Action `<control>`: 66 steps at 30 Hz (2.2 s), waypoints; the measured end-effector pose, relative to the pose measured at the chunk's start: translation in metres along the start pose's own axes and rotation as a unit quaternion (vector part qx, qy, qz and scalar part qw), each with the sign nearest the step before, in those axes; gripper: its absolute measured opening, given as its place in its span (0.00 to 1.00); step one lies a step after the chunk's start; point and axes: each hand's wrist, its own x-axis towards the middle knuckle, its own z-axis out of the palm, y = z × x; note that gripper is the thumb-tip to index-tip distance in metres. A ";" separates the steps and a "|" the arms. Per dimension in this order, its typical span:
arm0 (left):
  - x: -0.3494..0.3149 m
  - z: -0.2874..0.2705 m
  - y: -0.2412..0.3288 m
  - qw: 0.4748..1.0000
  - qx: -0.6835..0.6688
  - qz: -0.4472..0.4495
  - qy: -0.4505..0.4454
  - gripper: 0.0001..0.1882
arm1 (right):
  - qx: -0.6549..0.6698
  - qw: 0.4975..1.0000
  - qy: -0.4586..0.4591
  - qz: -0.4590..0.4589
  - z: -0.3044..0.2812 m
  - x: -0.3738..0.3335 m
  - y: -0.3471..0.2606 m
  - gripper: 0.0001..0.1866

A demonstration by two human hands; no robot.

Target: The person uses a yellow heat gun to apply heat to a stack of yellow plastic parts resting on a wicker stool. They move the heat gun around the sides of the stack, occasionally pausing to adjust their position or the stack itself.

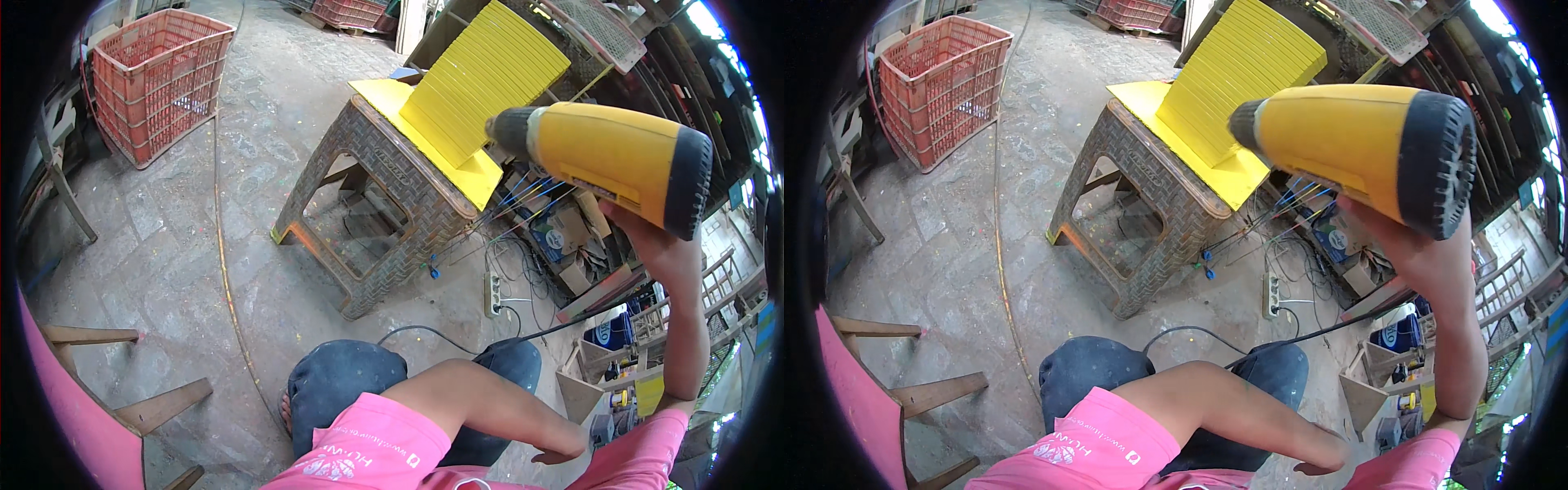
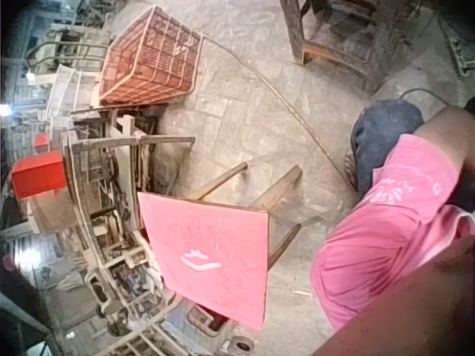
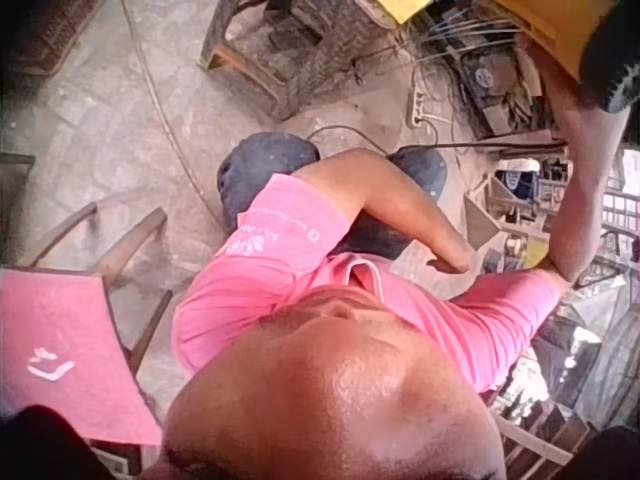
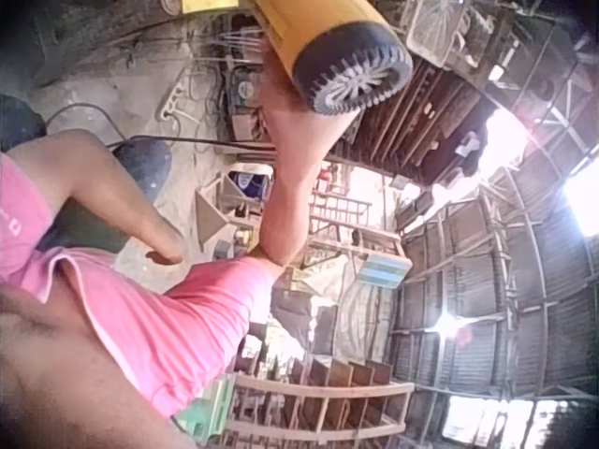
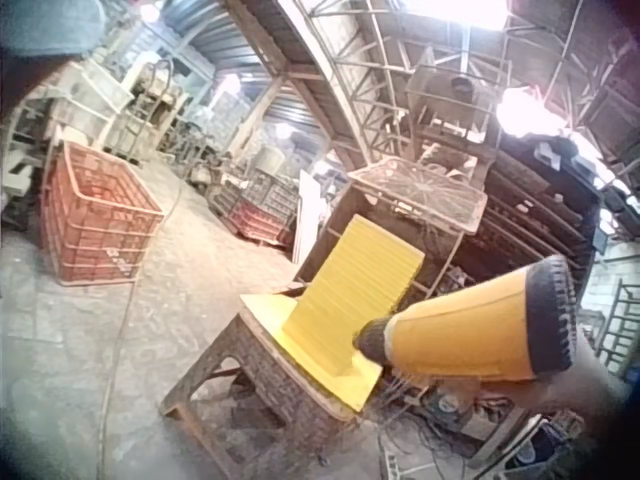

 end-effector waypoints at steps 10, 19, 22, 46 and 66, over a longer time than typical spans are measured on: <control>-0.003 0.020 -0.015 0.997 -0.054 0.009 0.049 0.29 | -0.077 0.979 0.174 0.077 -0.040 -0.005 0.025 0.17; 0.075 0.025 -0.037 0.993 -0.085 0.045 0.068 0.25 | -0.131 0.955 0.227 0.142 -0.041 -0.036 0.058 0.21; 0.140 0.028 -0.051 0.994 -0.102 0.031 0.024 0.24 | -0.107 0.964 0.163 0.178 -0.021 -0.055 0.070 0.22; 0.039 0.053 -0.058 0.620 -0.440 -0.108 0.641 0.11 | 0.482 0.790 -0.282 0.253 -0.007 -0.134 0.181 0.32; -0.476 0.092 0.067 0.015 -0.715 -0.647 0.263 0.19 | 0.562 0.791 -0.088 0.224 -0.135 0.159 -0.082 0.10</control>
